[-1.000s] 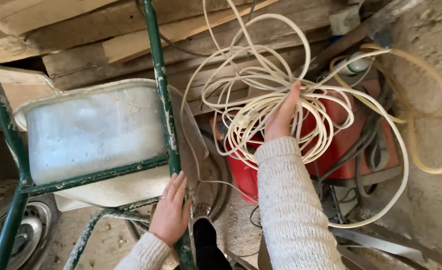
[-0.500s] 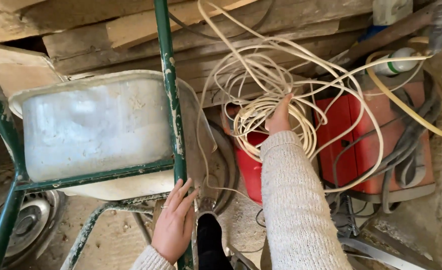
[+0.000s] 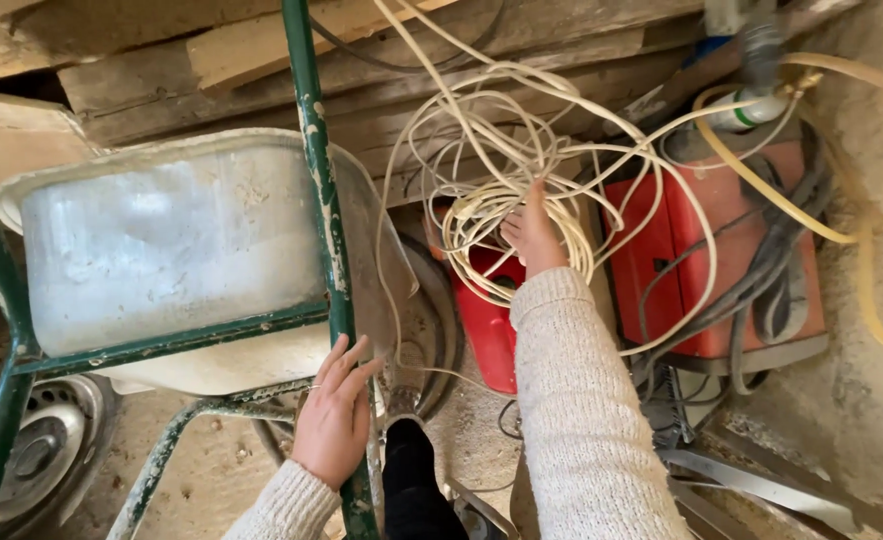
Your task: The person handles a coil of white cable, picks up a shovel and a metal rake head, then retrieves a water bottle from the floor and opens a trash bin lid.
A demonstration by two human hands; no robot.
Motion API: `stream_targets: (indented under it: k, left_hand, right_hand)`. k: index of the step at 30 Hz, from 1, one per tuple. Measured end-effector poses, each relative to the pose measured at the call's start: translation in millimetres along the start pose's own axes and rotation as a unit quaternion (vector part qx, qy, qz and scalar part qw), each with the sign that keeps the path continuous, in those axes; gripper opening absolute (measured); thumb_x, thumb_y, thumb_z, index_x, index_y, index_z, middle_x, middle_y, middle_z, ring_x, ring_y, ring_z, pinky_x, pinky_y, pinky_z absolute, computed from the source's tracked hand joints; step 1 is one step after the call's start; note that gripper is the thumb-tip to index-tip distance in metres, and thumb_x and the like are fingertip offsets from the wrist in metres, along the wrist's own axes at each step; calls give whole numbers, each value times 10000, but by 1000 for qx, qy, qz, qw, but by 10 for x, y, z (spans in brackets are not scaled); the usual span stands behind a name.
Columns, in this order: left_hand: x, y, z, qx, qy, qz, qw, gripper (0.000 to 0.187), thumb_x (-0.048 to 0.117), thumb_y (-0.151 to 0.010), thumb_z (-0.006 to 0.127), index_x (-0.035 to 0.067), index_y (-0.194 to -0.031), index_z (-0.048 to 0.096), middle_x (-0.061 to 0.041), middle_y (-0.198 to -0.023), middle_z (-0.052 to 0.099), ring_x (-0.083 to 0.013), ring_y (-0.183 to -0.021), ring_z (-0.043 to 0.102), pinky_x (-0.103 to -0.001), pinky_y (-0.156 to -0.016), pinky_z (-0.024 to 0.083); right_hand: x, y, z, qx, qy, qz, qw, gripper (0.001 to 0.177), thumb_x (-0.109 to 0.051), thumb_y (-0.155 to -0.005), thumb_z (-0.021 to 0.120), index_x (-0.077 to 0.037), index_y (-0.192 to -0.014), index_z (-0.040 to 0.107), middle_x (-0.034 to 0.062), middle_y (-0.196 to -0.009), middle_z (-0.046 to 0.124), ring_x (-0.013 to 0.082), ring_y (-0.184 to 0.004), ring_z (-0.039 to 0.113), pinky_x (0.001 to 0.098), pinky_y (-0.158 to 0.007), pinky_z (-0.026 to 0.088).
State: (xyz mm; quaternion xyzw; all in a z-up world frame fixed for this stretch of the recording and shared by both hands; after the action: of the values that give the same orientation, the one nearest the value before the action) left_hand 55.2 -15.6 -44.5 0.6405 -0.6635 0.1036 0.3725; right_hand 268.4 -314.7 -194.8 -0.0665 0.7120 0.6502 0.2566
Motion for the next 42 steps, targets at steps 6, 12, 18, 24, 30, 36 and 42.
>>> stream_targets:
  k: [6, 12, 18, 24, 30, 36, 42]
  left_hand:
    - [-59, -22, 49, 0, -6, 9, 1000, 424, 83, -1109, 507, 98, -1473, 725, -127, -1699, 571, -370, -1696, 337, -618, -1317, 417]
    - [-109, -18, -30, -33, 69, 19, 997, 380, 196, -1112, 608, 126, -1476, 692, -127, -1765, 485, -386, -1724, 275, -666, -1271, 436]
    - [-100, 412, -335, -29, 98, -23, 995, 312, 230, -1108, 580, 202, -1366, 752, -41, -1674, 610, -305, -1676, 431, -528, -1123, 606]
    - [-419, 974, -713, 12, 102, -23, 994, 310, 191, -1075, 597, 207, -1282, 826, -28, -1559, 731, -277, -1502, 629, -556, -1259, 485]
    - [-707, 1540, -1102, 26, 159, -105, 981, 305, 133, -1057, 627, 212, -1246, 853, 25, -1551, 746, -168, -896, 802, -296, -422, 421]
    - [-1055, 2160, -1496, 75, 157, 51, 983, 297, 136, -1096, 587, 164, -1272, 825, -90, -1546, 742, -294, -1471, 661, -511, -1206, 523]
    - [-1364, 3322, -2071, 114, 163, 140, 970, 273, 77, -1113, 589, 107, -1264, 814, -146, -1483, 745, -294, -1444, 673, -487, -1228, 527]
  right_hand:
    - [-81, 745, 72, 3, 58, -8, 998, 1046, -784, -1011, 215, -57, -1737, 411, 177, -1733, 561, 316, -1564, 586, 447, -1328, 446]
    - [342, 822, 125, -37, 43, -32, 998, 903, -678, -1115, 176, -30, -1613, 560, 173, -1599, 698, 324, -1457, 674, 448, -1262, 506]
    - [1021, 702, -64, -59, -66, -47, 995, 650, -468, -1180, 372, -11, -1613, 536, 223, -1586, 681, 334, -1425, 683, 430, -1238, 536]
    - [1665, 879, -343, -14, -202, -38, 979, 430, -343, -1188, 484, -42, -1455, 635, 207, -1506, 730, 325, -1383, 699, 432, -1243, 541]
    - [2157, 1390, -362, 6, -279, -61, 958, 316, -290, -1134, 566, -79, -1334, 691, 195, -1386, 787, 308, -1311, 752, 417, -1159, 580]
    - [2600, 2195, -194, -7, -296, -150, 943, 272, -366, -1159, 585, -149, -1194, 744, 142, -1275, 843, 276, -1207, 793, 404, -1081, 610]
    - [3532, 3491, -92, 1, -321, -201, 925, 257, -265, -1140, 561, -109, -1254, 729, 177, -1296, 831, 301, -1192, 799, 450, -1116, 619]
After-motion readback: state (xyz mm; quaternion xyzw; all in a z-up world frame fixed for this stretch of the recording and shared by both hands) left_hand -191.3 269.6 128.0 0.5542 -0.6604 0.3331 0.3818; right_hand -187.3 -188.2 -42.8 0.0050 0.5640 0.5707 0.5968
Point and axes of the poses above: each hand's wrist, its own y-axis away from the middle knuckle, its own z-axis out of the palm, x = y × z, the point moved 8 cm from there along -y, towards the middle knuckle
